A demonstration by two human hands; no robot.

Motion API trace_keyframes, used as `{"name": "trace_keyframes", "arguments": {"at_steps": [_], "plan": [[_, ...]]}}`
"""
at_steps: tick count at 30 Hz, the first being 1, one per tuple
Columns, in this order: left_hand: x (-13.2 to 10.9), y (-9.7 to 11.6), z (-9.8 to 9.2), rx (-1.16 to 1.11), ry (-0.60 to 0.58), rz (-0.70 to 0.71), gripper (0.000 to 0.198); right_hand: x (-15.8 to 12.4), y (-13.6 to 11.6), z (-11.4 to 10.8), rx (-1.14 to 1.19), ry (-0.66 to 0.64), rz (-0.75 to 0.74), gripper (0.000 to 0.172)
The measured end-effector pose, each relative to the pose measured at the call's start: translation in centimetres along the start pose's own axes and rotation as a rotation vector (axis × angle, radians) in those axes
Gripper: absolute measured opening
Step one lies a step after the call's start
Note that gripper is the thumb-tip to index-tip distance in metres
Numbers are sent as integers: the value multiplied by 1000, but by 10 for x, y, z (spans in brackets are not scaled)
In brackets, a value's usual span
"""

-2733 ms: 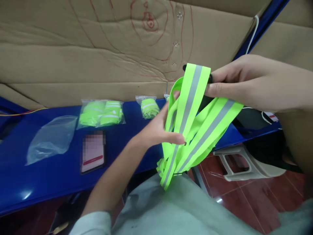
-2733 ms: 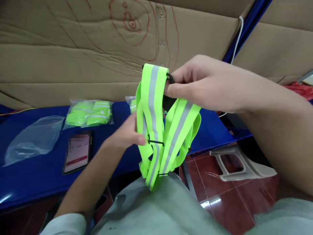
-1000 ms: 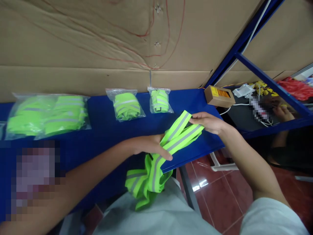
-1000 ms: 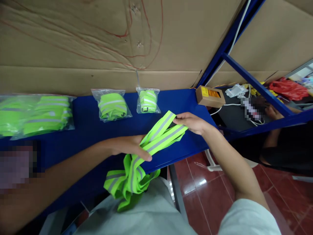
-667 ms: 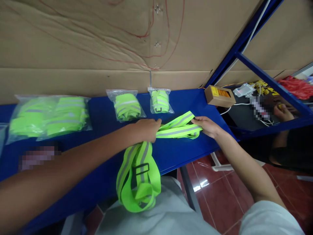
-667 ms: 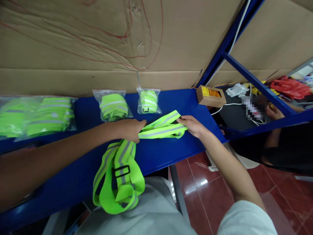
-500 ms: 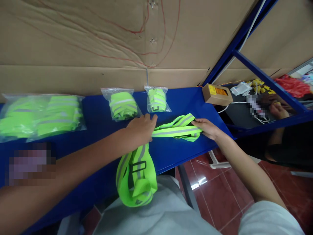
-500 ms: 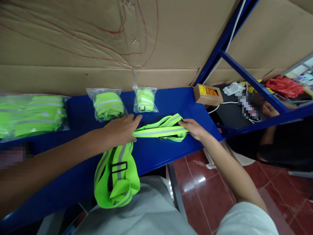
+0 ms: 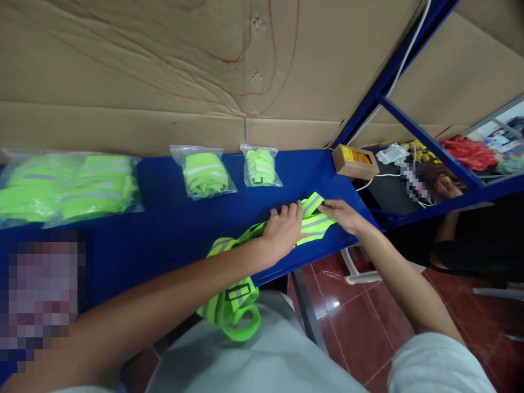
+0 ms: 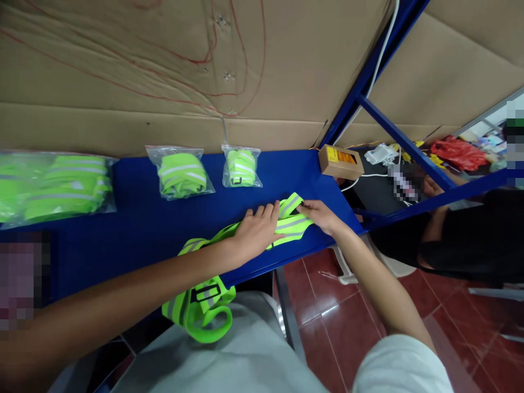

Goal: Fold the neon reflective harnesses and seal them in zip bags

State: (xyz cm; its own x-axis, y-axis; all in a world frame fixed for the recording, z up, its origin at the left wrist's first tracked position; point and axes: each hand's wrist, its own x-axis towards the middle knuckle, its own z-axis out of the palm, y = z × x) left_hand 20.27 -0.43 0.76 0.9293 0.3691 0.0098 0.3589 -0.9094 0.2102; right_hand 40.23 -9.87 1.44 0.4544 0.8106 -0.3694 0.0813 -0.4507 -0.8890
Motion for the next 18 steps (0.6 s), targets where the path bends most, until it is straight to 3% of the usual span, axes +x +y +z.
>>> {"name": "trace_keyframes", "arguments": {"at_steps": [11,15,18], "plan": [[-38,-6,19,65,87,196,85,-3,-4,1,-263,-6,-77,43],[-35,-14,19,137,92,218,72,3,-5,-5,-414,38,-121,39],[-23,-21,18,259,79,291,61,14,-8,-13,-555,146,-156,31]]}}
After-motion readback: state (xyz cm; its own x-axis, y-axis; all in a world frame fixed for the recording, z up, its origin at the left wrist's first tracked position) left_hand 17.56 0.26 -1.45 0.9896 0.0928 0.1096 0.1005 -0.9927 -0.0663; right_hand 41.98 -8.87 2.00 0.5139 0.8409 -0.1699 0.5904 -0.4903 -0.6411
